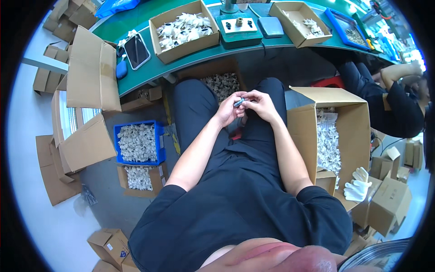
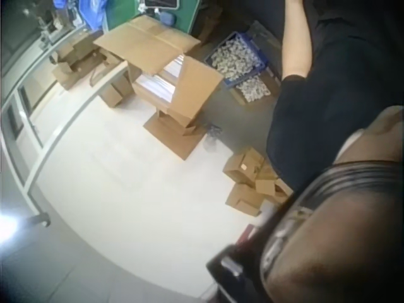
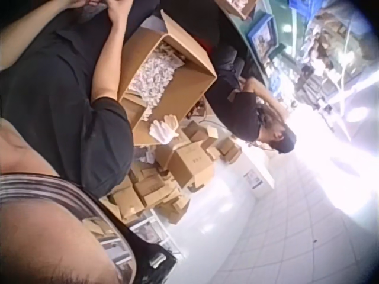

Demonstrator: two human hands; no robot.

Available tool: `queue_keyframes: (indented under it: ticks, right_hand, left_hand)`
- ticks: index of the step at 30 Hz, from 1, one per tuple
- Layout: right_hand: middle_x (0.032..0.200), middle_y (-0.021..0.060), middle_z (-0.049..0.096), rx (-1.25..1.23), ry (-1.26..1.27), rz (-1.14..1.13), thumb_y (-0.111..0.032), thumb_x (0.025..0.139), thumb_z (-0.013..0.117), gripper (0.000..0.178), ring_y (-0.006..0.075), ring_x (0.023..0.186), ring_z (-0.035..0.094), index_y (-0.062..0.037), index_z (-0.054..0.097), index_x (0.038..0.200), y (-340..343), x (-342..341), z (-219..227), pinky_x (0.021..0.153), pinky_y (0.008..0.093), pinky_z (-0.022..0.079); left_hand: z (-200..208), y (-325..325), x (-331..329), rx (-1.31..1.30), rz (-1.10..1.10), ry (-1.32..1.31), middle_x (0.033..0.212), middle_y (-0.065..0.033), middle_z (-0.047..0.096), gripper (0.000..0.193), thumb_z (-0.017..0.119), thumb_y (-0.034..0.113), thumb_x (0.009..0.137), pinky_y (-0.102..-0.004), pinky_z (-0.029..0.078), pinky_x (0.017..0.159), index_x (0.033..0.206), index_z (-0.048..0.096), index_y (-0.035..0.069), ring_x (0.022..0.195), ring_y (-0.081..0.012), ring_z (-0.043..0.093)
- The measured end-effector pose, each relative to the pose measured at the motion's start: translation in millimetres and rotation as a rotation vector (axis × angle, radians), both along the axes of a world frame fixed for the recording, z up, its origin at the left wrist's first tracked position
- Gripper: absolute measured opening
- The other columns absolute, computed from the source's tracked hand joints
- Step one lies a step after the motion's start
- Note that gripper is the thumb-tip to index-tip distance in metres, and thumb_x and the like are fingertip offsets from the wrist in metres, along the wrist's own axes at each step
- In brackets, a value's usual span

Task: Assembling and inspecting small electronic components at a manual assembly station.

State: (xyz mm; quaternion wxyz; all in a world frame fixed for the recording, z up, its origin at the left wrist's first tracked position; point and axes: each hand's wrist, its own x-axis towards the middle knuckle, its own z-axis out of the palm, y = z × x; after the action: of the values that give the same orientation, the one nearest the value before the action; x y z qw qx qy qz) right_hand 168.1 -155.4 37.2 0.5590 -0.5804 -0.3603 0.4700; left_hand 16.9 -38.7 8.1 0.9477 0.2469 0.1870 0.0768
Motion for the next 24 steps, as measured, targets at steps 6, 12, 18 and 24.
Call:
queue_keyframes:
  ticks: [6, 12, 18, 24]
  right_hand:
    - [0.087, -0.0008, 0.065, 0.232, -0.352, -0.276, -0.01, 0.084, 0.08, 0.023, 0.0071, 0.077, 0.061, -0.0018, 0.07, 0.103, 53.1, 27.3, 45.5, 0.071, 0.0222, 0.051]
    - [0.091, 0.0049, 0.067, 0.389, -0.978, -0.472, -0.017, 0.086, 0.08, 0.028, 0.0135, 0.082, 0.066, -0.003, 0.074, 0.109, 145.3, 80.4, 145.9, 0.074, 0.0275, 0.054]
    - [0.096, 0.0124, 0.075, 0.126, -1.065, -0.265, -0.024, 0.087, 0.08, 0.029, 0.0245, 0.086, 0.072, -0.006, 0.078, 0.11, 180.4, 103.4, 163.4, 0.08, 0.0342, 0.057]
    - [0.097, 0.0145, 0.077, -0.075, -1.162, -0.127, -0.031, 0.09, 0.078, 0.032, 0.0258, 0.088, 0.074, -0.007, 0.079, 0.11, 196.7, 106.1, 185.9, 0.082, 0.0335, 0.058]
  left_hand:
    - [-14.3, 12.6, 3.2, 0.056, 0.06, 0.033, 0.081, -0.0018, 0.056, 0.03, 0.044, 0.021, 0.103, -0.0242, 0.039, 0.055, 0.127, 0.056, 0.008, 0.061, -0.0074, 0.045]
    - [-36.2, 10.5, 5.2, 0.344, 0.003, 0.376, 0.077, -0.0009, 0.056, 0.031, 0.046, 0.024, 0.102, -0.0234, 0.036, 0.049, 0.124, 0.058, 0.006, 0.057, -0.0066, 0.044]
    - [-34.7, 21.6, 12.6, 0.346, -0.014, 0.396, 0.078, -0.0011, 0.057, 0.03, 0.045, 0.023, 0.103, -0.0221, 0.036, 0.048, 0.121, 0.06, 0.005, 0.057, -0.0065, 0.045]
    - [-39.6, 23.8, 25.8, 0.343, -0.085, 0.402, 0.078, -0.0013, 0.057, 0.029, 0.044, 0.022, 0.103, -0.0218, 0.037, 0.048, 0.121, 0.061, 0.005, 0.058, -0.0067, 0.046]
